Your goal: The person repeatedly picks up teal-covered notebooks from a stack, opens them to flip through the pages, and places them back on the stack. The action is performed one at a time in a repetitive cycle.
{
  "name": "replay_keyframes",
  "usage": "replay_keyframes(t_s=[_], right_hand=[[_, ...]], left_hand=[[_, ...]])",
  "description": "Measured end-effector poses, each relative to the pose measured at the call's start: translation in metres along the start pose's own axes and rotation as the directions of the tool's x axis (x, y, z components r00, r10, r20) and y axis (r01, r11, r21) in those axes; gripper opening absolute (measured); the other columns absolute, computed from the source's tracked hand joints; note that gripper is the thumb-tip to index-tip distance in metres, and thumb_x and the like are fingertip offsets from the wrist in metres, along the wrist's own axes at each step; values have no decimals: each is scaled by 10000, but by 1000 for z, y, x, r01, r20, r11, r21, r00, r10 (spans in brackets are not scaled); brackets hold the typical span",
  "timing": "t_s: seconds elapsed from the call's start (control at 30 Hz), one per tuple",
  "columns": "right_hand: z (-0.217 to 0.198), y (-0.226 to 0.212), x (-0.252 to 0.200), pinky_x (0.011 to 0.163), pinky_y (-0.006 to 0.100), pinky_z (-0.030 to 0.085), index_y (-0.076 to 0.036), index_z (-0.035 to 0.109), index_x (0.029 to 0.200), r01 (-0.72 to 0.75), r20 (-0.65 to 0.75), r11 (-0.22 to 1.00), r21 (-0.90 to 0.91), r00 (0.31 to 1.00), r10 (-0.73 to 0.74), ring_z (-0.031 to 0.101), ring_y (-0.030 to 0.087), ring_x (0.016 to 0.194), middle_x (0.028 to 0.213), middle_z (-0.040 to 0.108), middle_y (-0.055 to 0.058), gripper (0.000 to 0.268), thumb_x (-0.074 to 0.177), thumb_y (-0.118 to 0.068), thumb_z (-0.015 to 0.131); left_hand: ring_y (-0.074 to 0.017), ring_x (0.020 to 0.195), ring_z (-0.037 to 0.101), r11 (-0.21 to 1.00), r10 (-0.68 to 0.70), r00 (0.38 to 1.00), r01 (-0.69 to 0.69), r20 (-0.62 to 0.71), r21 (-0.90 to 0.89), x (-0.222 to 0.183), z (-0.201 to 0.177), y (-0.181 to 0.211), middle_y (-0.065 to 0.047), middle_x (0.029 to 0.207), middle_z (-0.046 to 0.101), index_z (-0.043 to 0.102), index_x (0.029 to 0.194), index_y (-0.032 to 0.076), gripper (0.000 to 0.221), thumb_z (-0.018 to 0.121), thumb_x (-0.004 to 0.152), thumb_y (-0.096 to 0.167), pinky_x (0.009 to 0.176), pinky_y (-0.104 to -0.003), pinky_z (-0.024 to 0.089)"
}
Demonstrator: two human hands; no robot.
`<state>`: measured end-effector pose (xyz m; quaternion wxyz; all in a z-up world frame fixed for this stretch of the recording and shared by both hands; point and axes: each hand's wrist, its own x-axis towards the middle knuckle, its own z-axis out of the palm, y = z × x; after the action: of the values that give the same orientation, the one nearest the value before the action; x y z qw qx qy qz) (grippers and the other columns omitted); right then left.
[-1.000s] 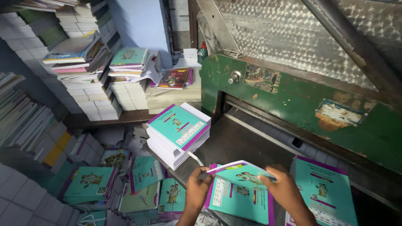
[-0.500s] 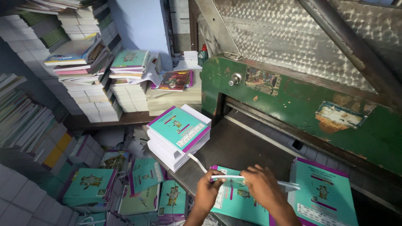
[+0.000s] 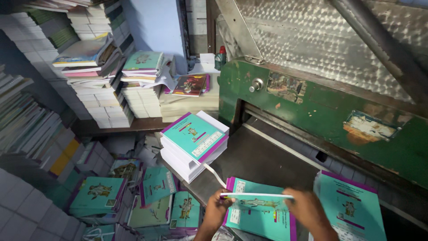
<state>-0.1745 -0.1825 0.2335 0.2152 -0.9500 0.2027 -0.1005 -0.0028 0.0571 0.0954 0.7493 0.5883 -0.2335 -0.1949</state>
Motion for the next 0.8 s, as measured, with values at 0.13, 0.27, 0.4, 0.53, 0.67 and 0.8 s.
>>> replay_keyframes(t_s=[0.13, 0.27, 0.4, 0.53, 0.67, 0.8], right_hand=[[12, 41, -7, 756, 308, 575, -86, 767, 1065, -163, -31, 923, 349, 982, 185, 727, 179, 810, 873, 809, 91, 293, 811, -219, 829], [38, 77, -11, 754, 287, 550, -67, 731, 1173, -227, -14, 729, 646, 951, 309, 695, 145, 834, 900, 766, 79, 395, 801, -174, 804], [68, 96, -11, 792, 275, 543, -3, 738, 1157, -157, -83, 705, 691, 952, 293, 689, 154, 863, 916, 752, 88, 372, 851, -211, 782], [81, 99, -14, 823, 312, 545, -15, 720, 1156, -226, -38, 699, 679, 939, 342, 702, 173, 892, 921, 757, 114, 352, 896, -251, 741], [90, 93, -20, 890, 343, 564, -49, 654, 1187, -348, 37, 688, 637, 905, 424, 749, 180, 966, 966, 775, 123, 356, 939, -304, 659], [99, 93, -24, 855, 357, 587, -43, 637, 1208, -283, -20, 727, 626, 926, 378, 766, 206, 921, 959, 748, 145, 388, 948, -330, 615]], left_hand=[[-70, 758, 518, 1000, 7, 1000, -7, 5, 18, 1, -1, -4, 30, 787, 608, 667, 930, 43, 123, 781, 895, 11, 714, -245, 453], [-72, 766, 544, 999, -25, 1000, 24, 2, 38, 2, -1, -3, 29, 798, 638, 673, 958, 52, 109, 765, 906, 28, 726, -242, 469], [-87, 778, 569, 991, -125, 991, 122, -47, -56, 11, 1, -4, 22, 814, 652, 686, 995, 76, 142, 757, 884, 21, 737, -252, 494], [-92, 799, 579, 987, -53, 998, 50, -17, -152, 18, -2, -2, 13, 840, 667, 669, 969, 52, 111, 743, 889, 28, 739, -261, 496], [-76, 759, 532, 997, -77, 997, 77, -5, -3, 15, -8, 6, 27, 797, 625, 674, 958, 50, 83, 745, 918, 68, 703, -249, 464], [-67, 730, 487, 997, -77, 997, 77, 16, 13, 14, -7, 12, 46, 779, 582, 663, 970, 67, 88, 743, 940, 93, 667, -238, 430]])
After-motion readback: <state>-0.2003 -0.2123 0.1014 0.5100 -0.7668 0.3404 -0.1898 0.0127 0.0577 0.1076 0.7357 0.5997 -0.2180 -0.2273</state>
